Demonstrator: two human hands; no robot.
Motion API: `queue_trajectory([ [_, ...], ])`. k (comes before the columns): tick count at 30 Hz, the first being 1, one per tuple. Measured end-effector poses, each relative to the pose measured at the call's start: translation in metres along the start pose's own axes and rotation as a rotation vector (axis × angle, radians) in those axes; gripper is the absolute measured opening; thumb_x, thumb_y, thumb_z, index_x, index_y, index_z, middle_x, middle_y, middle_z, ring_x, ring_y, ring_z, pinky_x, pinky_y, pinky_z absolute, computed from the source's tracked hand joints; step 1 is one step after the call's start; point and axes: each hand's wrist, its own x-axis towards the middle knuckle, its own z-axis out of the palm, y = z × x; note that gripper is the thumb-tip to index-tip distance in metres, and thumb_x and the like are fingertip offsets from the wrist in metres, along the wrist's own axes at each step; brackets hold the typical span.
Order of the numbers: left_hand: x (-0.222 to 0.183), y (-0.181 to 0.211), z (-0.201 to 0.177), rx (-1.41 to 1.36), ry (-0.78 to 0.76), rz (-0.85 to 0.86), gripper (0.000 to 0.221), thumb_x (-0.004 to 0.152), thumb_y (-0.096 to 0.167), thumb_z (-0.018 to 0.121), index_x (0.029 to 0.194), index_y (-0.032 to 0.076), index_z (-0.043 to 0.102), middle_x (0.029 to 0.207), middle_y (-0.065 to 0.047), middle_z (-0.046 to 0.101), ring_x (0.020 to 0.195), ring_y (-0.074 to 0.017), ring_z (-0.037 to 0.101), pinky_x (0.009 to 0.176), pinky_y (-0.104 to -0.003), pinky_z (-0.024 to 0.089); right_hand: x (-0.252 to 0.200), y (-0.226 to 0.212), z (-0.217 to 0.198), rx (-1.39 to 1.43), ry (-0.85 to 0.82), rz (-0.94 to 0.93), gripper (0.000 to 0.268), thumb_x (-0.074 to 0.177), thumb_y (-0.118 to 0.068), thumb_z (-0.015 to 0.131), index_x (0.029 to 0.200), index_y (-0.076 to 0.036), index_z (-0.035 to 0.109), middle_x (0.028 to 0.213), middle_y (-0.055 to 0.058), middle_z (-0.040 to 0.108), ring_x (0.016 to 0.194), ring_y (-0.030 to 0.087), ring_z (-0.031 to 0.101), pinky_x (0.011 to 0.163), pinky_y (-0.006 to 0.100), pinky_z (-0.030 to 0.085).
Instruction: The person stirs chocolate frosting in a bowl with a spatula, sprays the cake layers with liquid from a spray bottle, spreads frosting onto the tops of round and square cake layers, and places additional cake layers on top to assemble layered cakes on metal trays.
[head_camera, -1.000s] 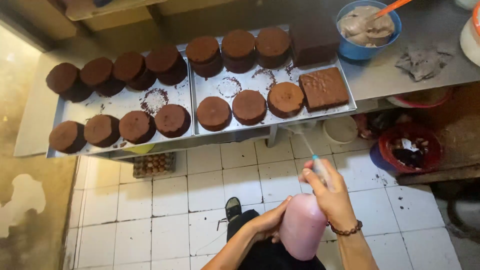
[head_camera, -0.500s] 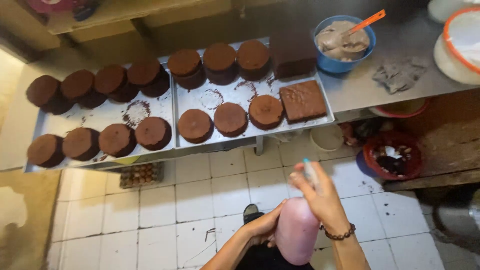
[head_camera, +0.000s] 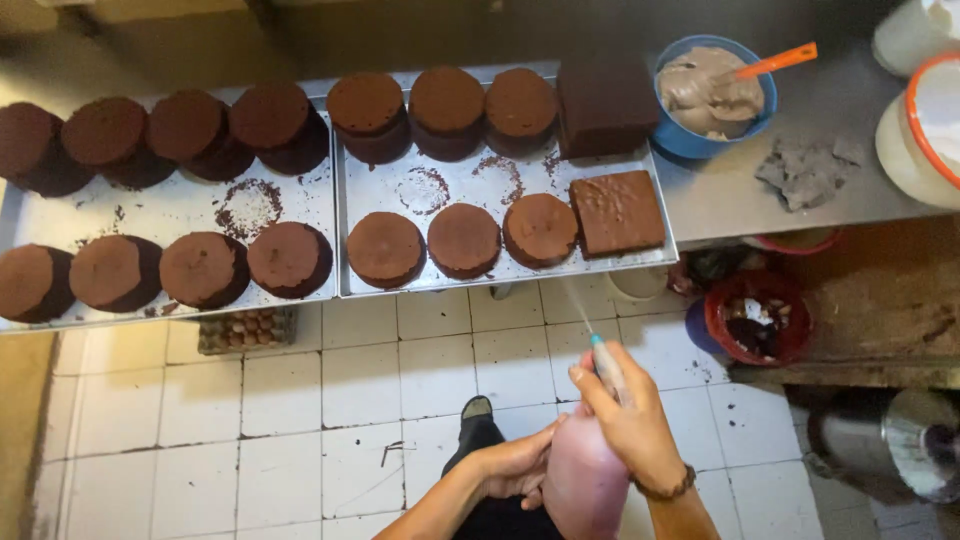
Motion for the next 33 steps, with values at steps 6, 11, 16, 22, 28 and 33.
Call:
queue_trajectory([
  [6,0.002,-0.014,-0.004,0.031,-0.070,-0.033,0.091,0.104,0.085,0.018,0.146,0.013,0.054,0.107,-0.006,0.069,0.060,-0.0104,0.060,0.045,-0.022,0.046,-0.001,-0.002,0.007,-0.048,-0.027,0.003,0.020,0.088,-0.013,0.070,0.105,-0.005,0.065,0.086,0.005,0.072,0.083,0.010,0.070,0.072,0.026,0.056],
  [11,0.010,-0.027,-0.013,0.028,-0.111,-0.086,0.093,0.101,0.088,0.019,0.148,0.014,0.050,0.111,-0.007,0.069,0.059,-0.0122,0.061,0.043,-0.022,0.047,-0.012,0.008,0.002,-0.113,0.011,0.098,0.019,0.094,-0.012,0.075,0.100,0.003,0.066,0.078,0.015,0.064,0.070,0.021,0.060,0.064,0.036,0.052],
  [16,0.007,-0.014,-0.008,0.020,-0.132,-0.119,0.093,0.102,0.085,0.022,0.155,0.013,0.046,0.119,-0.009,0.068,0.073,-0.0130,0.065,0.048,-0.023,0.049,-0.016,0.000,0.001,0.025,0.024,-0.027,0.019,0.089,-0.014,0.067,0.104,-0.002,0.064,0.093,0.005,0.071,0.090,0.010,0.072,0.077,0.027,0.057],
  [22,0.037,-0.024,-0.015,0.079,-0.138,-0.132,0.099,0.109,0.086,0.019,0.151,0.002,0.048,0.111,-0.011,0.068,0.062,-0.0125,0.062,0.044,-0.021,0.048,-0.015,-0.002,-0.024,0.082,0.082,0.134,0.019,0.090,-0.013,0.067,0.104,-0.001,0.063,0.087,0.004,0.067,0.077,0.015,0.068,0.071,0.029,0.056],
  [28,0.053,0.005,0.020,0.075,-0.087,-0.140,0.090,0.102,0.083,0.018,0.155,0.016,0.045,0.108,-0.007,0.069,0.064,-0.0091,0.063,0.044,-0.021,0.044,-0.005,0.027,-0.067,0.039,0.112,0.066,0.018,0.097,-0.011,0.070,0.104,0.005,0.065,0.079,0.014,0.062,0.070,0.018,0.058,0.065,0.033,0.048],
  [33,0.092,0.004,0.035,0.077,-0.064,-0.062,0.092,0.106,0.084,0.018,0.152,0.011,0.048,0.105,-0.006,0.069,0.059,-0.0078,0.060,0.041,-0.020,0.042,0.010,0.003,-0.100,0.034,0.077,0.049,0.017,0.090,-0.010,0.067,0.103,-0.001,0.065,0.088,0.006,0.072,0.082,0.012,0.070,0.072,0.027,0.055],
])
